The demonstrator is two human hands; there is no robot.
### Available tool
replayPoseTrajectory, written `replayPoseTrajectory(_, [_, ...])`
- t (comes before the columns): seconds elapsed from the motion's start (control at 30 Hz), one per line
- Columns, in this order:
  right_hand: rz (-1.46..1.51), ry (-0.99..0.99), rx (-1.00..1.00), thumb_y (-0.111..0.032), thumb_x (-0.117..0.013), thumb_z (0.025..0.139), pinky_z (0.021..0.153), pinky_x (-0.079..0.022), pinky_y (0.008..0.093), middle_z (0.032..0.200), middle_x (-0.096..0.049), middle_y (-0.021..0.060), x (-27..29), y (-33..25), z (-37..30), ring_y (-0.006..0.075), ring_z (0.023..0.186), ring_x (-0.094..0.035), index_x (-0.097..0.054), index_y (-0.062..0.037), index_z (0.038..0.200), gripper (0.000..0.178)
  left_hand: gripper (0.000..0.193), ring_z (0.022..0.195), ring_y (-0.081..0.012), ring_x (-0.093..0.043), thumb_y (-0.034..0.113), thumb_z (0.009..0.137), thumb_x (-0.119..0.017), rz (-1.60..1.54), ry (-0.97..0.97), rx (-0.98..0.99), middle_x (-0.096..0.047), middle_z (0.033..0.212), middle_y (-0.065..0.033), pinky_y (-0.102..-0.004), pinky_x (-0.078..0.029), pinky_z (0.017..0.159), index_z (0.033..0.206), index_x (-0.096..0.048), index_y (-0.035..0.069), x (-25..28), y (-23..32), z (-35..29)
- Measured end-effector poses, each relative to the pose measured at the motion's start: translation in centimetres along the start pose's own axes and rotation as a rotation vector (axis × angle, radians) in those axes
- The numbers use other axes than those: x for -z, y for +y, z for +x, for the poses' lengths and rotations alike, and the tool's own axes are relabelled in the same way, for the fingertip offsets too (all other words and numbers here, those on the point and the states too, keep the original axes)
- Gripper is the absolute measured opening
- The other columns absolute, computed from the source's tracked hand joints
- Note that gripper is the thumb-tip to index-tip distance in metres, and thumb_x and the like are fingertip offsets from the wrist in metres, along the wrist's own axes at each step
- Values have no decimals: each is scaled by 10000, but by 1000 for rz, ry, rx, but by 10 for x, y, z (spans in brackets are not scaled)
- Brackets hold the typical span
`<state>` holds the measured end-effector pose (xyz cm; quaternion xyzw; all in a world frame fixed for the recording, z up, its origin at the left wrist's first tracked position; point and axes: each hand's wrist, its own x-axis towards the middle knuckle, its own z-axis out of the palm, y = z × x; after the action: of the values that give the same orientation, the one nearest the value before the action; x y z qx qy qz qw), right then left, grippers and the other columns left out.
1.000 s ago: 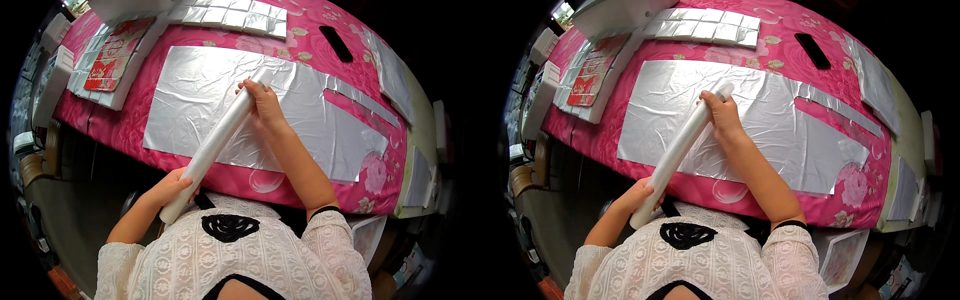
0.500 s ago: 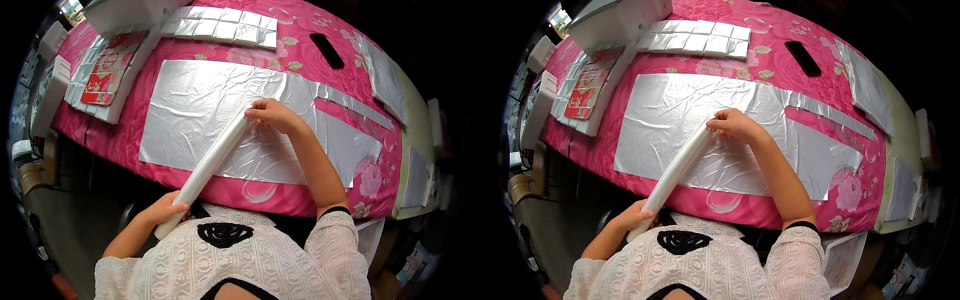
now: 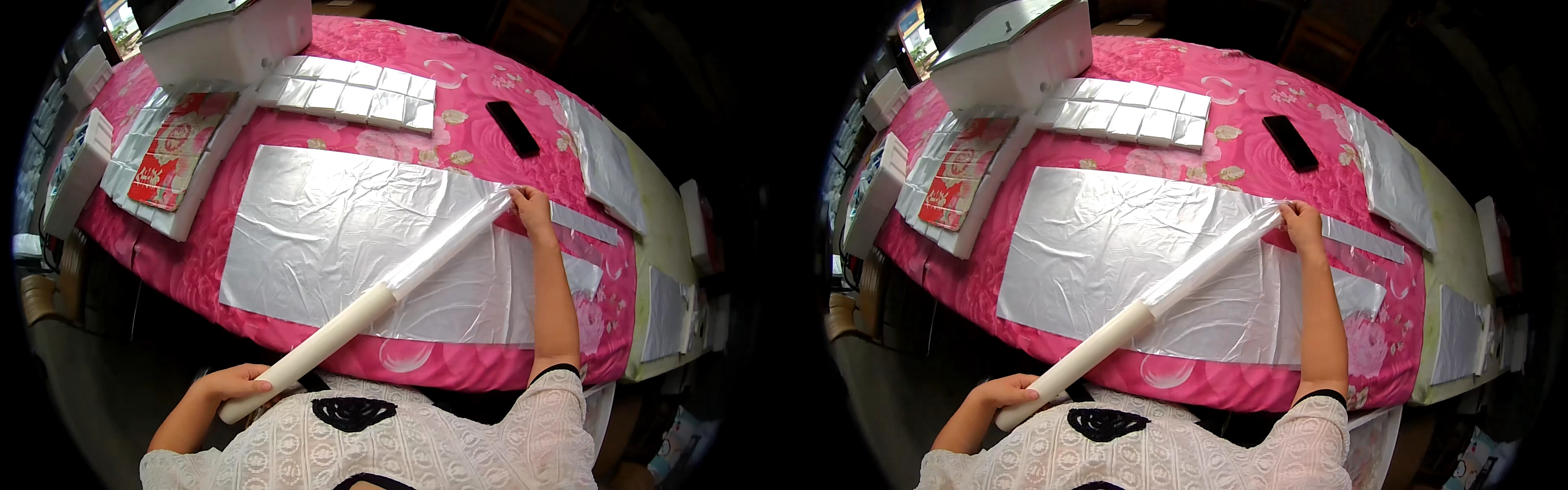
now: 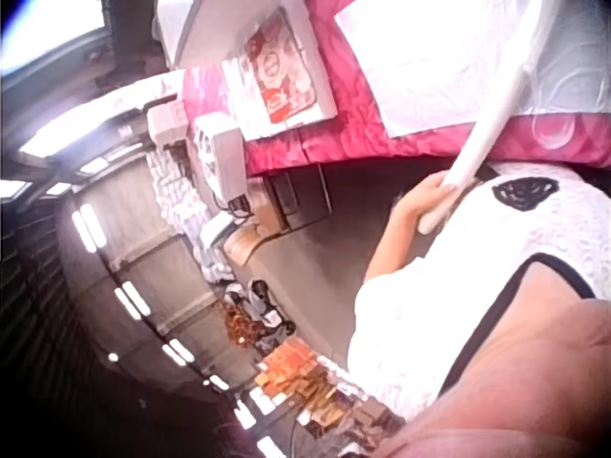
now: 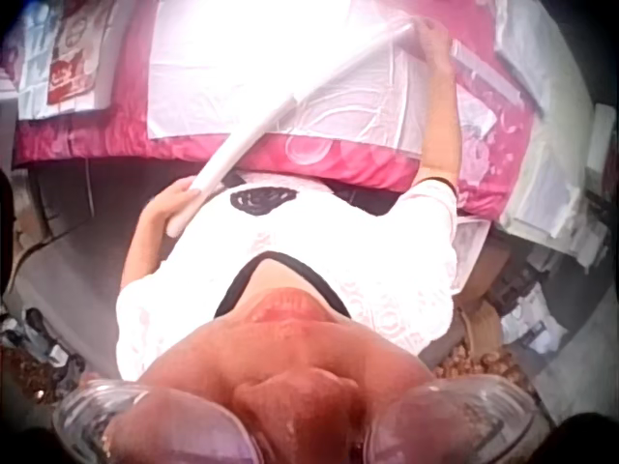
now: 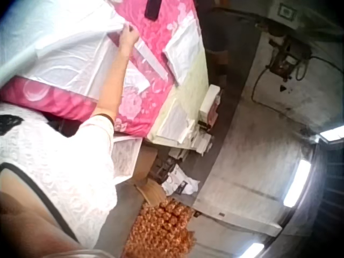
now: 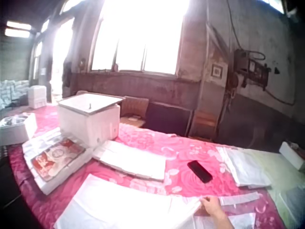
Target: The person wraps small rectangular items in clear plastic film on a pink floral tablecloth. They unroll film, place an item, fold the film around it, and set the wrapped item aside, repeating this process for multiple items.
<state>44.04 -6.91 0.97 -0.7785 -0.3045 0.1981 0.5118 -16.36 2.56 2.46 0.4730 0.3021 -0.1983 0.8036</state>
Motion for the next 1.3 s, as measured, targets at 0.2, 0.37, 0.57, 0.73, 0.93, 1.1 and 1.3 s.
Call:
replayPoseTrajectory(0.2, [38,-113,43,-136,-615,860,515,-397,198,677,-572,-12,-8,-13,-7,48,569,-491,-625,-1,828,139,528,959,-156,-565,351,814,-673,301,-152,99,-621,1030,-73,-301,-432,871,1167,-546,-20,19,46,3])
replayPoseTrajectory(0.37, [49,-339,22,-179,-633,850,567,-413,213,693,-580,-19,-75,-42,-26,50,616,-504,-642,-8,857,171,550,894,-291,-613,336,732,-741,1034,-6,-205,-650,948,-139,-363,-470,814,1142,-571,13,-12,146,55])
replayPoseTrajectory(0.57, [-65,-503,32,-185,-627,856,574,-414,215,704,-574,-13,-110,-66,-26,57,628,-502,-639,-4,865,182,450,943,-295,-576,249,701,-740,1532,429,-934,-595,1037,-116,-387,-471,823,1069,-594,34,-31,158,115])
replayPoseTrajectory(0.73, [-75,-568,32,-187,-622,865,553,-401,193,690,-547,-37,-112,-64,-16,40,626,-485,-630,-22,866,165,667,1163,-321,-471,437,768,-634,1579,111,-1066,-500,1239,-167,-430,-365,991,1221,-471,-24,-49,118,131])
replayPoseTrajectory(0.93, [-63,-227,-19,-172,-623,858,619,-456,217,986,-593,70,-114,-60,-24,79,732,-555,-590,-4,1083,282,909,1336,-337,-284,662,803,-414,1757,100,-878,-315,1419,-221,-459,-186,1099,1332,-342,-73,-59,86,133])
replayPoseTrajectory(1.1, [-339,-461,473,-169,-654,812,821,-467,330,1169,-548,141,-112,-100,-123,232,961,-564,-484,-53,1282,513,919,1343,-343,-269,666,801,-409,1775,152,-821,-302,1426,-227,-459,-177,1101,1340,-332,-75,-66,79,130])
replayPoseTrajectory(1.3, [-618,-402,557,-123,-641,770,833,-452,388,1098,-567,107,-118,-87,-199,293,955,-541,-526,-114,1259,502,913,1352,-344,-254,661,803,-408,1791,162,-844,-294,1432,-227,-450,-177,1103,1339,-334,-74,-66,78,131])
